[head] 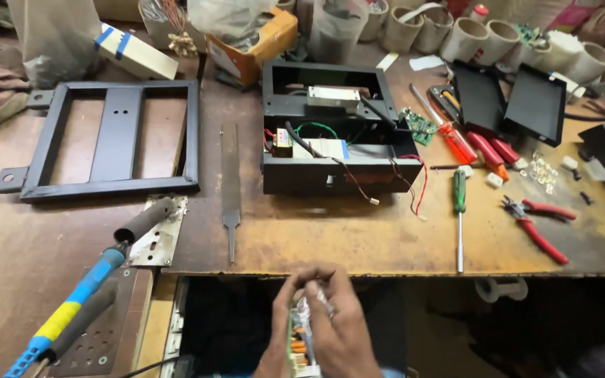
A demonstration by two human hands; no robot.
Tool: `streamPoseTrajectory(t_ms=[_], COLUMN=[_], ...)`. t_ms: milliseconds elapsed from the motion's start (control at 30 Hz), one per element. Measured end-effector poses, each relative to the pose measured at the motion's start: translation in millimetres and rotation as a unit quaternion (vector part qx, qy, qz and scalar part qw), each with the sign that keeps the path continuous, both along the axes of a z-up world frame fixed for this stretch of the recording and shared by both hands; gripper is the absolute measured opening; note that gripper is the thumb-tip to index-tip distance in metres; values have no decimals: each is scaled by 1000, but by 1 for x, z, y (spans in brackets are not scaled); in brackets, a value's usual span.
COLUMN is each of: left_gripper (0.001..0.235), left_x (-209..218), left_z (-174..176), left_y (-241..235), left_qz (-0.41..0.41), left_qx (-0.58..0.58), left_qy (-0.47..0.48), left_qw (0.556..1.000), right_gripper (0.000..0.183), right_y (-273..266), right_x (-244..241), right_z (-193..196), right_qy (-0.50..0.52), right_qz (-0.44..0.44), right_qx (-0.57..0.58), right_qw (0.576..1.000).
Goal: The person removes a green circuit board from a black metal enclosure on the workbench, unwraps and turns it over, then solders components onto the board with a soldering iron, working across several points. At the end the person places the board back into the enclosure and adjusts its wiring.
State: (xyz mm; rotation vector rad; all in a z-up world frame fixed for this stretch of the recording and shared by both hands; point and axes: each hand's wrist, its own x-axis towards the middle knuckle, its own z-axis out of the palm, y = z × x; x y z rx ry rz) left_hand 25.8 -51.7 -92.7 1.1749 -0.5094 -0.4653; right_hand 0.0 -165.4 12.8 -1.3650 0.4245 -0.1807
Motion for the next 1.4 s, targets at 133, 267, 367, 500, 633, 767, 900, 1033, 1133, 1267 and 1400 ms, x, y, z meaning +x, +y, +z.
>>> streamPoseTrajectory(t_ms=[133, 267, 367, 500, 633, 767, 900, 1033, 1133, 1267, 1400], left_gripper=[90, 92, 91, 88, 89, 88, 87, 85, 83, 75, 73], left_x=[7, 7, -7, 1, 4, 15, 19, 18, 12, 14, 18], left_z=[11, 56, 68, 97, 109, 119, 114, 116, 113, 109, 118], left_y=[13, 29, 22, 25, 23, 25, 33, 36, 38, 41, 44], left_qz=[64, 0, 60, 43, -91, -52, -24, 8, 1, 43, 66], left_qx=[16, 53, 87, -7, -222, -213, -106, 18, 48, 59, 73], left_qy=[79, 82, 57, 139, 306, 260, 166, 1, -31, -131, -149], left_qw=[995, 995, 993, 989, 921, 940, 980, 1000, 998, 989, 984], right_gripper=[16, 17, 25, 19, 22, 28, 46, 52, 48, 37, 30], right_y=[-3, -19, -39, -53, -64, -60, -37, -14, -16, -3, 3], right_x=[-3, -18, -27, -18, -15, -16, -25, -12, -5, -6, -11], right_z=[-2, -30, -53, -24, 3, 17, 23, 21, 19, 15, 14], right_qy=[-50, -9, -105, -174, -93, 48, 54, -25, -23, -61, -36], right_qz=[-2, -11, -32, -45, -99, -50, 8, 54, 46, 18, -32], right_qx=[-126, -251, -522, -448, -589, -307, -133, -126, -187, -335, -413], right_qw=[991, 968, 846, 876, 796, 949, 990, 990, 981, 940, 909])
